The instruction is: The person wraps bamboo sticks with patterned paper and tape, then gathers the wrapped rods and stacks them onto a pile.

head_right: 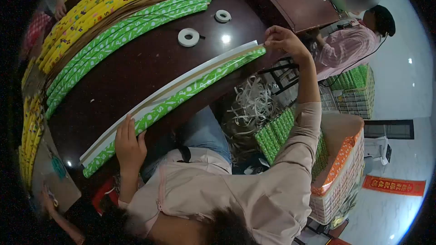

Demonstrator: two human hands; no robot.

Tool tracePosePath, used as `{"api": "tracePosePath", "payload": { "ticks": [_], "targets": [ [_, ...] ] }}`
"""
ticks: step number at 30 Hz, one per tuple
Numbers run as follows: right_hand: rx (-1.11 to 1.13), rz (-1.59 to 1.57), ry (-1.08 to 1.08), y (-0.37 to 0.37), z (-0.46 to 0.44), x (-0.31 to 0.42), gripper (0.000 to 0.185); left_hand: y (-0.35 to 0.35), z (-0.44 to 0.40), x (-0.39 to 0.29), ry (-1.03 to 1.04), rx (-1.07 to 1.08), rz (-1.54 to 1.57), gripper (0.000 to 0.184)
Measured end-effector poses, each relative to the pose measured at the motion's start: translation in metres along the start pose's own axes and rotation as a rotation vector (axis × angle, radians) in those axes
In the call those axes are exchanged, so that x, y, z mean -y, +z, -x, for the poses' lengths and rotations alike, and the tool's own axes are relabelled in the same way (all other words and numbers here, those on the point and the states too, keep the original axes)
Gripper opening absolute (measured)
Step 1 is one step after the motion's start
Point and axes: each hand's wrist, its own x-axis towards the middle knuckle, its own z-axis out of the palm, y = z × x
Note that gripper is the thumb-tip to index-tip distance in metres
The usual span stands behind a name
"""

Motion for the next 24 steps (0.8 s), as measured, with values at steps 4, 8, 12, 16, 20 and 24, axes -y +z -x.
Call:
{"api": "tracePosePath", "payload": {
  "ticks": [4, 8, 12, 16, 20, 24],
  "targets": [
    [-0.169, -0.016, -0.001, -0.004, -0.011, -0.032, 0.025, 0.000, -0.001, -0.001, 0.033, -0.014, -0.010, 0.045],
    [-0.373, 0.072, -0.058, 0.018, -0.037, -0.060, 0.028, 0.000, -0.001, -0.001, 0.033, -0.020, -0.023, 0.045],
    [-0.518, 0.059, -0.109, 0.041, -0.040, -0.070, 0.028, 0.000, -0.001, 0.000, 0.035, -0.013, -0.014, 0.043],
    [-0.573, 0.183, -0.098, 0.044, -0.053, -0.093, 0.029, -0.001, -0.002, 0.000, 0.035, 0.002, -0.025, 0.042],
    [-0.640, 0.358, -0.060, 0.049, -0.054, -0.084, 0.033, 0.000, -0.002, 0.000, 0.040, -0.007, -0.030, 0.043],
    [-0.661, 0.549, -0.001, 0.056, -0.050, -0.068, 0.035, 0.000, -0.002, 0.000, 0.030, -0.005, -0.015, 0.043]
  ]
}}
